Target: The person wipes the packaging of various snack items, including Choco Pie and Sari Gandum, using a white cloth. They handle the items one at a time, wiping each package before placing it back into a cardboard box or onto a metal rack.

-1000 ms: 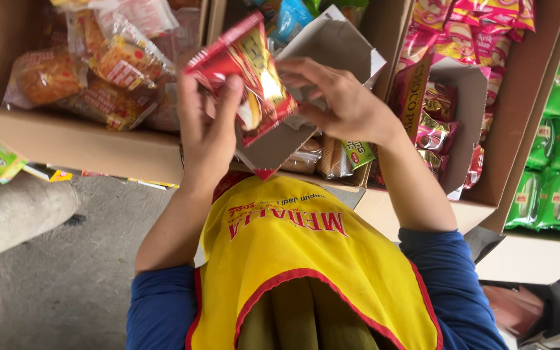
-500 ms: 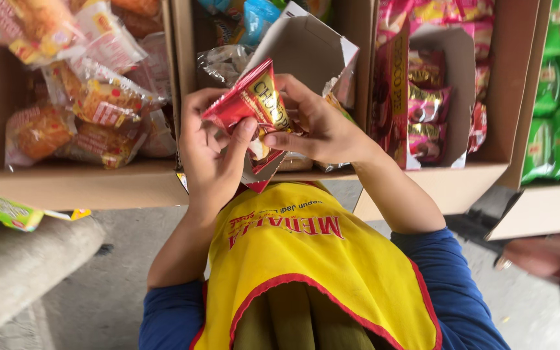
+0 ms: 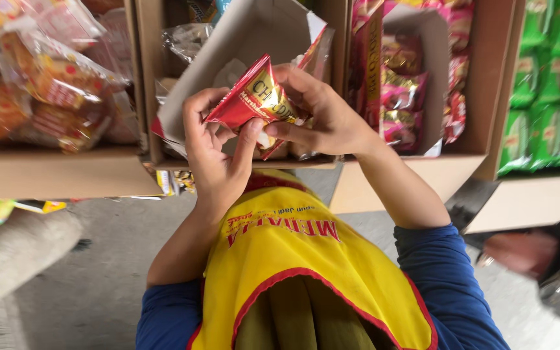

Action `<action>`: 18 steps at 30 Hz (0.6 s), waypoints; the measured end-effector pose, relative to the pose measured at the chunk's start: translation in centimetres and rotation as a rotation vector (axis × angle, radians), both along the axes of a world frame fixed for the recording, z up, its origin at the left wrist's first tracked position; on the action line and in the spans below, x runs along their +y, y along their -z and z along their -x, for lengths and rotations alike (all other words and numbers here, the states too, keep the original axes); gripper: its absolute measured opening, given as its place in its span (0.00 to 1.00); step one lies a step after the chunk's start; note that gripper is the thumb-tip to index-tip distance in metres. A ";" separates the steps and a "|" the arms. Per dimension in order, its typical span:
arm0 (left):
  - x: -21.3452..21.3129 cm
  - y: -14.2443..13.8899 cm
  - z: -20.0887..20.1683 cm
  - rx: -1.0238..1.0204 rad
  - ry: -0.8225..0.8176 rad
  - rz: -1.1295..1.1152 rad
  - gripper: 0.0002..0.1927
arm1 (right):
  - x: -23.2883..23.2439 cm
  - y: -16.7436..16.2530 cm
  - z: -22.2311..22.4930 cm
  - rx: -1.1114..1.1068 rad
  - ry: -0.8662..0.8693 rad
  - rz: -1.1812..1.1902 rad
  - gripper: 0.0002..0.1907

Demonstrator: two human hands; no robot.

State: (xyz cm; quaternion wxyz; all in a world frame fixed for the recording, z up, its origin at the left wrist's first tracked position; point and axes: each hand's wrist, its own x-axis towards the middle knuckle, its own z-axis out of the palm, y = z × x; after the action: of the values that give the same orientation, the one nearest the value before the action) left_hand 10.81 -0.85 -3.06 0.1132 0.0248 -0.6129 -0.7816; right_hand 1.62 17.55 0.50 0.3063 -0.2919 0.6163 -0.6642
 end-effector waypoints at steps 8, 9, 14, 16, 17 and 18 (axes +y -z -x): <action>8.6 1.2 -2.5 0.018 -0.282 -0.094 0.25 | 5.0 -0.1 0.8 0.027 -0.197 -0.088 0.30; 9.2 1.3 -2.9 0.031 -0.311 -0.081 0.25 | 5.3 -0.1 0.7 0.030 -0.217 -0.120 0.30; 11.2 1.4 -5.2 0.077 -0.435 -0.097 0.26 | 5.9 0.4 -0.4 0.112 -0.307 -0.049 0.28; 11.7 1.3 -6.2 0.083 -0.462 -0.108 0.25 | 5.9 0.6 -1.3 0.167 -0.320 -0.035 0.27; 11.7 1.2 -6.7 0.084 -0.474 -0.085 0.25 | 5.9 0.7 -1.8 0.135 -0.332 -0.010 0.28; 11.7 1.1 -7.1 0.088 -0.485 -0.060 0.25 | 5.8 0.8 -2.4 0.106 -0.343 0.016 0.28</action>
State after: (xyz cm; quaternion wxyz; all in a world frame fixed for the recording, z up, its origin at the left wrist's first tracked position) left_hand 17.93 10.81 -4.19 0.3231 0.1404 -0.5599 -0.7500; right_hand 4.02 23.34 -0.28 0.3799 -0.4296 0.5675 -0.5907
